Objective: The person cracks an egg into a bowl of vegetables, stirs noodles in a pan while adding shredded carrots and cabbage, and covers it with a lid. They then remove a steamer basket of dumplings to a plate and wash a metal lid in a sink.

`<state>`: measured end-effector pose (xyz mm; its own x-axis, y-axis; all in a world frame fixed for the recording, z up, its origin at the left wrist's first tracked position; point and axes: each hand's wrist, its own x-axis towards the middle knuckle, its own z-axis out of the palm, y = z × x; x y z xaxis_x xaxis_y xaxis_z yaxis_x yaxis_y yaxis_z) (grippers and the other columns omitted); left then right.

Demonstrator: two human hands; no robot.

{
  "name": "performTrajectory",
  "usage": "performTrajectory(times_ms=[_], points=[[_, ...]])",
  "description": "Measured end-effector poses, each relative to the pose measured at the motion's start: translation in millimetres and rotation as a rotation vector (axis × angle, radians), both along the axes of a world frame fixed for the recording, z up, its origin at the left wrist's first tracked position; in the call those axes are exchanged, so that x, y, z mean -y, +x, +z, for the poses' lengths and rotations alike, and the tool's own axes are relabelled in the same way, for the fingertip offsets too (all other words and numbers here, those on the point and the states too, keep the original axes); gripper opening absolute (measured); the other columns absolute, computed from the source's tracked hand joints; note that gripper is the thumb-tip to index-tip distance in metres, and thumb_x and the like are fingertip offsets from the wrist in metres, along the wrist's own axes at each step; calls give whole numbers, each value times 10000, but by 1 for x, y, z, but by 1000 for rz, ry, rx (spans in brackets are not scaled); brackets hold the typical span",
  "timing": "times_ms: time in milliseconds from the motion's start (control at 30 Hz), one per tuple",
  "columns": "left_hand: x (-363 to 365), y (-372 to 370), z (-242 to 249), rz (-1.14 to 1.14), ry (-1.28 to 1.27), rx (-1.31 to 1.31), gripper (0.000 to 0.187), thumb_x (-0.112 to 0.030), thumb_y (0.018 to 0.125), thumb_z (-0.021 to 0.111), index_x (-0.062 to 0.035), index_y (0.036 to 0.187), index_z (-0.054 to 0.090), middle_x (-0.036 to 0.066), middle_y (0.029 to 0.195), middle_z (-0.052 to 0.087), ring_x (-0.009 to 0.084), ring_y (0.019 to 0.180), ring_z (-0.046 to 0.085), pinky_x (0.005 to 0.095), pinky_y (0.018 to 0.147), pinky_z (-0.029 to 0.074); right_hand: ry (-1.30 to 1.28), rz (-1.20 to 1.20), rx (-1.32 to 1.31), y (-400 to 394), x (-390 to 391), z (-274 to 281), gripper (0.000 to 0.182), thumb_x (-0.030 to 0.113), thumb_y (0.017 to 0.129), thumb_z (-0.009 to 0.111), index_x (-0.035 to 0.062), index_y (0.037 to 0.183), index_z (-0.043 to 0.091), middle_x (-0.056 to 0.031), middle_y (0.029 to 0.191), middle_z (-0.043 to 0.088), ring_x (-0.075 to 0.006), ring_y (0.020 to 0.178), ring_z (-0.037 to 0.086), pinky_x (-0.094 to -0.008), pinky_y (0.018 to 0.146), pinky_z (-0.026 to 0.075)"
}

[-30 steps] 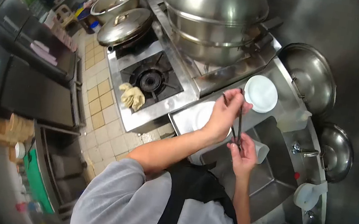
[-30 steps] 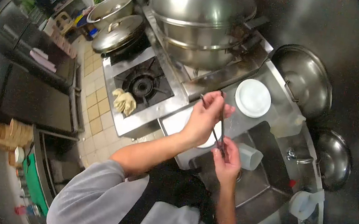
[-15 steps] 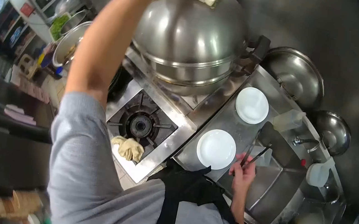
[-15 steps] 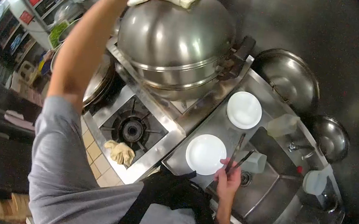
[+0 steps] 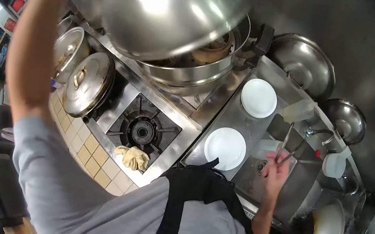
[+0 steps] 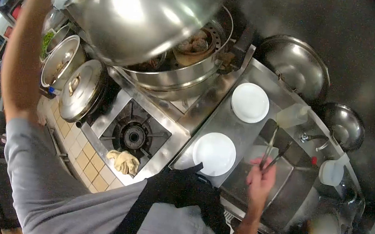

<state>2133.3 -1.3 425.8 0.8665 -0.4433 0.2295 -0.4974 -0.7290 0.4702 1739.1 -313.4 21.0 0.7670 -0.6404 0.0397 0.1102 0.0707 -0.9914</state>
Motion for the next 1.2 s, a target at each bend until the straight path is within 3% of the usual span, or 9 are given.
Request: performTrajectory(times_ms=[100,167,267,333,367,467,700,867,1200], points=[[-98,8,22,11,-323,107,689,-307,812,791,-33,1383,517,151,1280,624,209,1014,645,355,907,536,-82,87,-33,5,44,27,344,147,995,553,19,1306,483,-39,942,601,-51,556,457,-203,456,339],[-128,-73,27,282,-27,415,470,-283,865,729,13,1218,633,173,1187,665,244,995,654,377,904,512,-109,166,-7,14,67,40,405,270,1032,526,25,1353,484,-22,932,585,-43,586,451,-192,497,343],[-188,-120,11,450,-338,491,378,-288,922,653,16,1144,684,156,1139,661,259,953,633,397,898,487,-226,250,-156,39,92,70,441,335,1045,500,25,1358,492,-8,933,582,-40,621,455,-188,542,356],[-276,-149,-8,544,562,822,349,-265,925,658,10,1139,684,133,1071,668,232,898,609,375,877,478,-330,274,-129,70,82,99,413,318,1035,527,19,1319,514,0,928,577,-39,647,465,-189,561,365],[-290,-167,-23,550,567,817,349,-265,925,658,10,1139,684,133,1071,668,232,898,609,375,877,478,-436,274,-95,85,77,110,385,302,1025,554,14,1280,537,8,923,573,-38,674,476,-191,580,374],[-318,-209,-82,669,-153,243,456,-117,811,685,36,1235,614,123,1052,704,215,880,667,323,808,525,-613,295,-39,129,76,126,327,243,1004,599,23,1241,554,24,924,566,-35,728,497,-191,594,388],[-272,-265,-217,723,-31,-78,420,-57,739,622,72,1137,667,155,974,715,176,859,667,318,786,538,-922,444,-21,214,18,189,268,165,993,602,54,1235,565,-30,946,642,-100,787,600,-244,633,454],[-235,-278,-278,614,80,22,464,-63,658,637,30,1110,685,204,993,666,337,807,662,367,737,532,-1716,537,49,248,-16,220,349,271,977,583,27,1225,564,-195,1064,669,-374,961,650,-446,786,522],[-194,-268,-257,589,-16,-40,469,26,665,615,8,1129,678,122,1101,640,186,833,622,274,669,498,-2101,746,-423,298,-48,251,254,279,915,649,27,907,680,-163,816,693,-387,830,678,-472,726,549]])
